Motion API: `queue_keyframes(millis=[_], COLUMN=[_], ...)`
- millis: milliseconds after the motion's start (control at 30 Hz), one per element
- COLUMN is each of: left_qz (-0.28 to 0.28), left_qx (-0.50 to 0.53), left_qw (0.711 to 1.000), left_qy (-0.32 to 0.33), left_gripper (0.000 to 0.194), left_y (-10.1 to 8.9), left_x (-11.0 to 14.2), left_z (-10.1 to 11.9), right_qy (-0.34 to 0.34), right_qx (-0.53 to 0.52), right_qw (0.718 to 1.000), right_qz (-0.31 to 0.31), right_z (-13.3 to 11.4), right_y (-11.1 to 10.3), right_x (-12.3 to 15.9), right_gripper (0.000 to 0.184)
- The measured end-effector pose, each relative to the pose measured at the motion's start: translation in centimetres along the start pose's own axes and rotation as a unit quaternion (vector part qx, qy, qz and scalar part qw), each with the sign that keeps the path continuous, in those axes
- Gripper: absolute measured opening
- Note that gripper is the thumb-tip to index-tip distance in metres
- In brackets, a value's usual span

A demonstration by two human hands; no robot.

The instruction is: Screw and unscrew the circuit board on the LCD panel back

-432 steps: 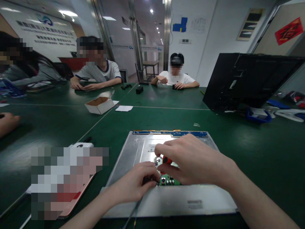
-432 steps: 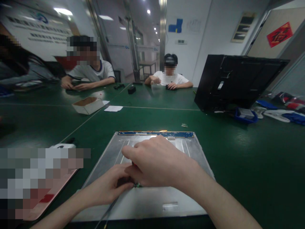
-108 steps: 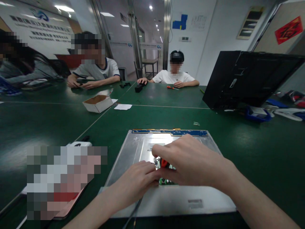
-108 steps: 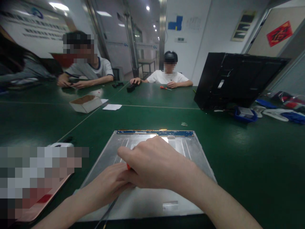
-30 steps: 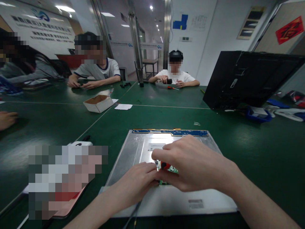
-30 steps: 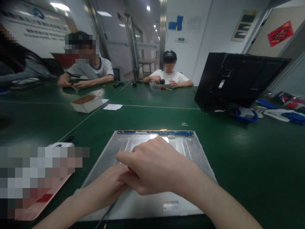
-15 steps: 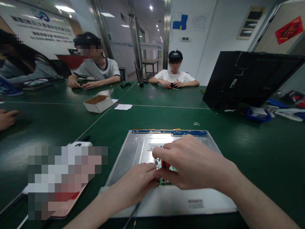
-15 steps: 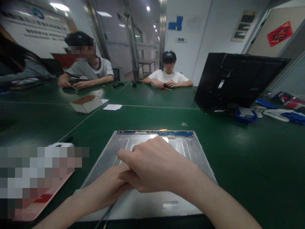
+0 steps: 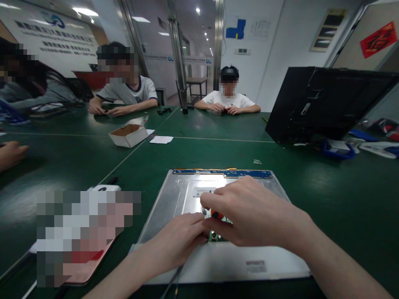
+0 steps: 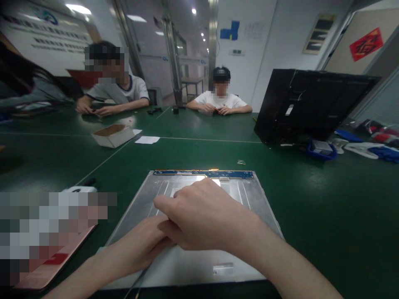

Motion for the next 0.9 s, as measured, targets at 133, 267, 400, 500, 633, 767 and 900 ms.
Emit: queue_keyframes(millis=[133,267,400,500,633,767,900], left_qz=[0.009,0.01,0.003,-0.004,0.011,0.018,-0.001], left_qx=[0.011,0.032,0.03,0.029,0.032,0.051,0.05], left_qw=[1.0,0.999,0.999,0.999,0.999,0.998,0.998], left_qy=[-0.004,-0.014,-0.019,-0.024,-0.02,-0.029,-0.027], left_gripper=[0.016,0.016,0.018,0.018,0.018,0.015,0.018], left_y=[0.0,0.0,0.1,0.4,0.4,0.1,-0.1], left_x=[-0.1,-0.1,0.0,0.0,0.1,0.1,0.1], left_z=[-0.1,-0.3,-0.4,-0.6,-0.7,-0.7,-0.3], right_qy=[-0.029,-0.023,0.005,-0.003,-0.032,-0.027,-0.019], right_qx=[-0.012,-0.013,0.007,0.006,-0.015,-0.023,-0.022], right_qw=[1.0,1.0,1.0,1.0,0.999,0.999,1.0], right_qz=[0.002,0.003,-0.001,0.008,0.019,0.01,-0.001], right_z=[-0.8,-0.6,0.1,-0.1,-0.8,-0.5,-0.2], right_y=[-0.3,-0.2,0.2,-0.1,-0.5,-0.2,0.1], right_x=[0.1,0.1,0.0,0.0,0.1,0.1,0.0], right_gripper=[0.012,0.014,0.015,0.009,0.014,0.017,0.018])
Point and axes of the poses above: each hand's wrist, its own x-axis away from the middle knuckle, its own y-axis out of the palm, z = x × y, the point moved 10 cm from there along -x, towards the middle knuckle, and after that the axes turned 1 degree about x, right-handed, at the moved point
